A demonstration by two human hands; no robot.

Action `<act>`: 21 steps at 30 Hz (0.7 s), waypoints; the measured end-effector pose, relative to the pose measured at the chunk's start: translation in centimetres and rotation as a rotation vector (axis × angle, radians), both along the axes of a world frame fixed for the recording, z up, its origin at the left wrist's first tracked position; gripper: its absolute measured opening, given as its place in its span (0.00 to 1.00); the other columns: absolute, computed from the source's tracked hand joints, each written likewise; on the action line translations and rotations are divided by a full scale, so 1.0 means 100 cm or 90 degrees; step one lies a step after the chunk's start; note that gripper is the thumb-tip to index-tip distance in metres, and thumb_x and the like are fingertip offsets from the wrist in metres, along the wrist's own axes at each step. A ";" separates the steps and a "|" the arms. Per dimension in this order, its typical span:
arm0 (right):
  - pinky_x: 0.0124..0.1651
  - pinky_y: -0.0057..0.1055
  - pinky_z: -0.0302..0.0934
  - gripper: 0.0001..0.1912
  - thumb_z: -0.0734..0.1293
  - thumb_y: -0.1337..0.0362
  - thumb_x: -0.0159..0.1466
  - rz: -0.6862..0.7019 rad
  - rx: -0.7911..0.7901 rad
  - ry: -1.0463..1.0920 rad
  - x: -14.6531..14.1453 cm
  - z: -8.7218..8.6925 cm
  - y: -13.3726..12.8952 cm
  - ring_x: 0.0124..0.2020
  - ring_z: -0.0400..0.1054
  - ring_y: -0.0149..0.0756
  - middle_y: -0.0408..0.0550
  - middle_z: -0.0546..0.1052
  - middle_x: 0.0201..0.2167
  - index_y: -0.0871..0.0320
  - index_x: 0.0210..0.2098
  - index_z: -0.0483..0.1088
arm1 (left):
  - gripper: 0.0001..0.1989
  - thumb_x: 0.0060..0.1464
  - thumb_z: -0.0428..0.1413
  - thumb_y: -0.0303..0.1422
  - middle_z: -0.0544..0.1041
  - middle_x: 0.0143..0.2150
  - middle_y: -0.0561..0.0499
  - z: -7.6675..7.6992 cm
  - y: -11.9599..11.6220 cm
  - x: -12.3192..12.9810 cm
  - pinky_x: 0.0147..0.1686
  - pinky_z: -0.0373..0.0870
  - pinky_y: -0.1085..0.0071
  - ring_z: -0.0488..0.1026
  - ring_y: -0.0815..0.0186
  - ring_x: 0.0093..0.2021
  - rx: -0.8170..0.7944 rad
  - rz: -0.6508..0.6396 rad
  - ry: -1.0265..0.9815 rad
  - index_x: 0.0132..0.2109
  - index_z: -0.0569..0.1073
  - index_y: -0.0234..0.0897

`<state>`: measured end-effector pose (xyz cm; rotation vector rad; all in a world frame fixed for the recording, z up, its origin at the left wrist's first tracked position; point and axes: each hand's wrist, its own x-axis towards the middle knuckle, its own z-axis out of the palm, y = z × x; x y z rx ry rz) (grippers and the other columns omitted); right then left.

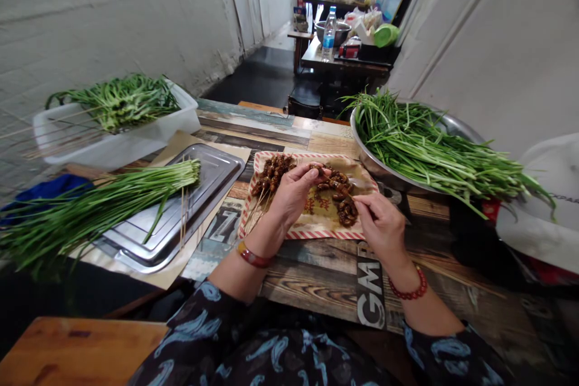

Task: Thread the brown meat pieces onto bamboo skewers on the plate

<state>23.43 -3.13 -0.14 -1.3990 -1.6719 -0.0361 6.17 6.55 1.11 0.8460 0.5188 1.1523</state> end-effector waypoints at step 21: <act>0.42 0.35 0.69 0.09 0.62 0.65 0.68 -0.006 -0.023 -0.002 0.001 0.001 0.000 0.36 0.74 0.36 0.47 0.79 0.34 0.55 0.40 0.75 | 0.13 0.45 0.68 0.36 0.81 0.37 0.49 -0.002 -0.003 0.005 0.42 0.68 0.73 0.76 0.68 0.40 -0.015 -0.017 0.018 0.38 0.80 0.36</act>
